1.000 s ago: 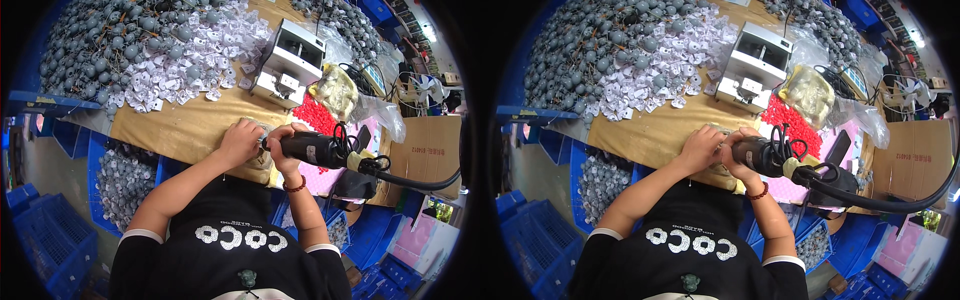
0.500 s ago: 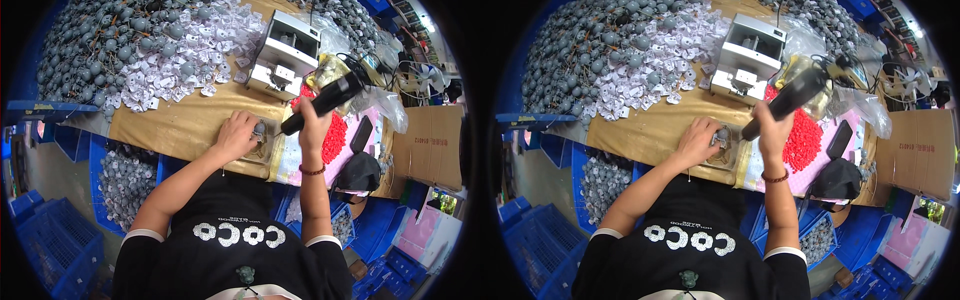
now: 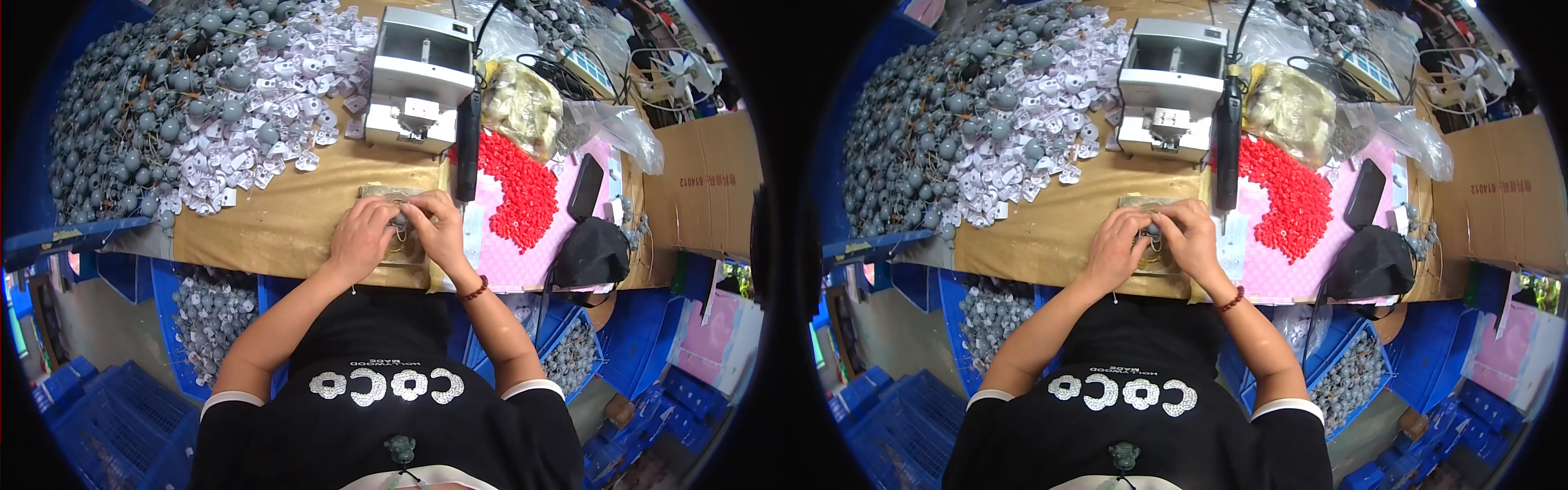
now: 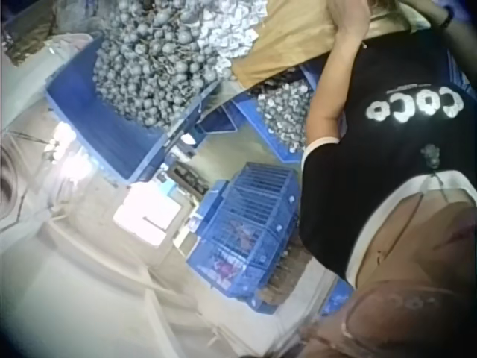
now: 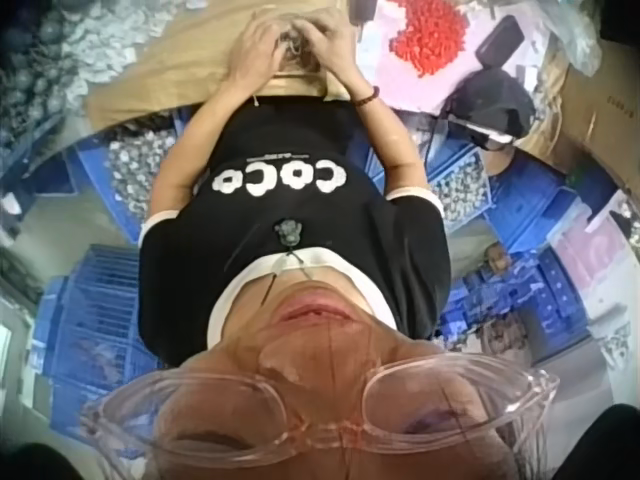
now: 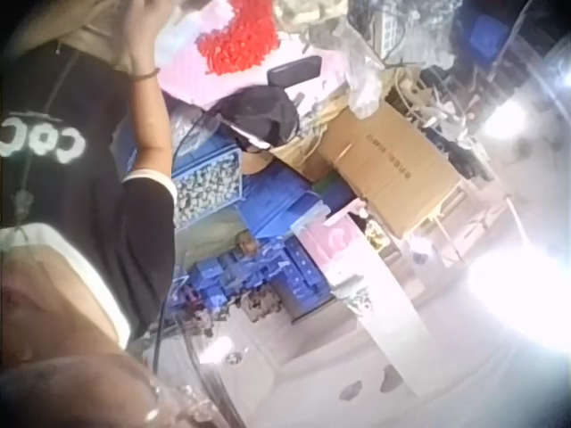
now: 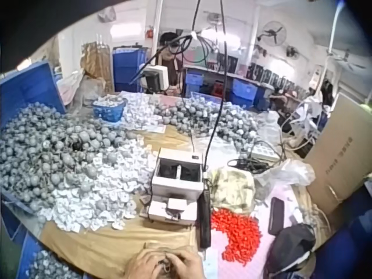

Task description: Assembling small plastic components using an electric screwdriver at a factory workstation.

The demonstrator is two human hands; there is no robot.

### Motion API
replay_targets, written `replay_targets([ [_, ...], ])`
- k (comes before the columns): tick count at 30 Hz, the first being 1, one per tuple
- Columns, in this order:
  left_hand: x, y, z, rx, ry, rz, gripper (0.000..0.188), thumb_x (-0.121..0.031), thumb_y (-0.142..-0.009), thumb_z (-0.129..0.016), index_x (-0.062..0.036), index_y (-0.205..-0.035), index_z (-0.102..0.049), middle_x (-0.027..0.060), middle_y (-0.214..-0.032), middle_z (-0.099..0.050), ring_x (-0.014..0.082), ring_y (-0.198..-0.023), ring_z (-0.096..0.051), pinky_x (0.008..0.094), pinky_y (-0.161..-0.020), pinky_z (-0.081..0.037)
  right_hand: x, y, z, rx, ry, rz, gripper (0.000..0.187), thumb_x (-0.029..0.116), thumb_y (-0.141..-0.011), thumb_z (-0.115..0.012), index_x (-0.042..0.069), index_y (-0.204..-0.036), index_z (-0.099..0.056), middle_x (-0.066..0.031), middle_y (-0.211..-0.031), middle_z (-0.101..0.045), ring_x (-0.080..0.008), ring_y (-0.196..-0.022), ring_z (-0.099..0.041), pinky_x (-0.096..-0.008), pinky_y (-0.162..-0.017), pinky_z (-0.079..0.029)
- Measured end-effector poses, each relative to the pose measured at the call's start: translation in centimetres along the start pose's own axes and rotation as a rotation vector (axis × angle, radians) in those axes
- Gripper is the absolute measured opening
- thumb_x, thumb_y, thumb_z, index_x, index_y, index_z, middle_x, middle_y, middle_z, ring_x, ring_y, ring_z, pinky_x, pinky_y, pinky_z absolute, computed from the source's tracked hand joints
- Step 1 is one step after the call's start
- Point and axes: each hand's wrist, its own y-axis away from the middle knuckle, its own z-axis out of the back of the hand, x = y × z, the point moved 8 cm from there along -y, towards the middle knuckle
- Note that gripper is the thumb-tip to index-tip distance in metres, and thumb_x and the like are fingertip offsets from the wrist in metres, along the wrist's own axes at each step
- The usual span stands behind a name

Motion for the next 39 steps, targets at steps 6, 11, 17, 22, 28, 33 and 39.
replay_targets([
  [6,-0.1,0.0,0.5,0.009,0.122,0.033,0.035,0.004,-0.084,-0.066,-0.0054,-0.116,-0.057,0.0141,-0.112,-0.06,0.0369,-0.105,-0.061,0.0449,-0.086,-0.051,0.9,-3.6,0.3,-0.143,-0.407,-0.124,0.012,0.009,-0.092,-0.072,-0.002,-0.096,-0.071,-0.0021,-0.084,-0.066,-0.0099,-0.081,-0.058,-0.0253,-0.072,-0.047],
  [11,-0.3,3.1,6.8,0.156,0.105,0.102,0.036,0.008,-0.087,-0.062,-0.0051,-0.12,-0.057,0.0171,-0.109,-0.058,0.0378,-0.1,-0.062,0.0414,-0.084,-0.052,2.8,-5.2,2.2,0.313,-0.372,-0.087,0.015,0.015,-0.094,-0.072,0.001,-0.1,-0.074,-0.0018,-0.088,-0.072,-0.0067,-0.077,-0.063,-0.0245,-0.069,-0.052],
  [17,6.5,23.5,13.0,1.058,-0.19,0.485,0.033,-0.005,-0.085,-0.067,-0.0059,-0.117,-0.063,0.0192,-0.114,-0.064,0.0388,-0.107,-0.063,0.0454,-0.086,-0.053,-2.2,-7.2,12.5,0.096,0.617,0.023,0.012,0.014,-0.088,-0.07,0.003,-0.092,-0.071,-0.0137,-0.087,-0.066,-0.0326,-0.081,-0.065,-0.0425,-0.072,-0.052],
  [22,6.6,22.5,12.5,1.148,-0.072,0.524,0.032,-0.013,-0.082,-0.072,-0.0052,-0.112,-0.066,0.0189,-0.106,-0.068,0.0379,-0.102,-0.065,0.0458,-0.087,-0.052,-5.5,-5.6,12.2,0.21,0.879,0.125,0.008,0.008,-0.084,-0.064,0.007,-0.091,-0.069,-0.0113,-0.087,-0.063,-0.032,-0.092,-0.062,-0.0426,-0.077,-0.052],
  [28,4.7,-0.4,9.6,0.248,-0.383,0.05,0.027,-0.006,-0.086,-0.066,-0.0007,-0.111,-0.063,0.0195,-0.104,-0.059,0.0392,-0.102,-0.055,0.0454,-0.09,-0.047,-8.7,-4.9,12.3,0.17,0.99,0.245,0.011,0.005,-0.08,-0.062,0.005,-0.09,-0.068,-0.0129,-0.088,-0.062,-0.0322,-0.089,-0.06,-0.0417,-0.079,-0.052],
  [33,9.9,-9.8,3.5,0.017,-0.696,-0.032,0.038,-0.013,-0.078,-0.076,-0.0042,-0.114,-0.064,0.0124,-0.111,-0.059,0.0332,-0.114,-0.051,0.0449,-0.093,-0.046,-8.7,-5.4,11.4,0.183,1.012,0.316,0.012,0.003,-0.078,-0.064,0.004,-0.09,-0.068,-0.0128,-0.088,-0.061,-0.0314,-0.087,-0.06,-0.0408,-0.078,-0.052],
  [39,8.2,-8.4,5.8,-0.029,-0.495,0.022,0.03,-0.014,-0.078,-0.079,-0.0059,-0.103,-0.066,0.0104,-0.111,-0.06,0.0314,-0.111,-0.056,0.0428,-0.091,-0.049,-5.7,-5.3,13.6,0.046,0.499,0.039,0.019,-0.008,-0.08,-0.065,0.001,-0.096,-0.069,-0.0106,-0.098,-0.059,-0.0227,-0.088,-0.063,-0.0334,-0.072,-0.054],
])
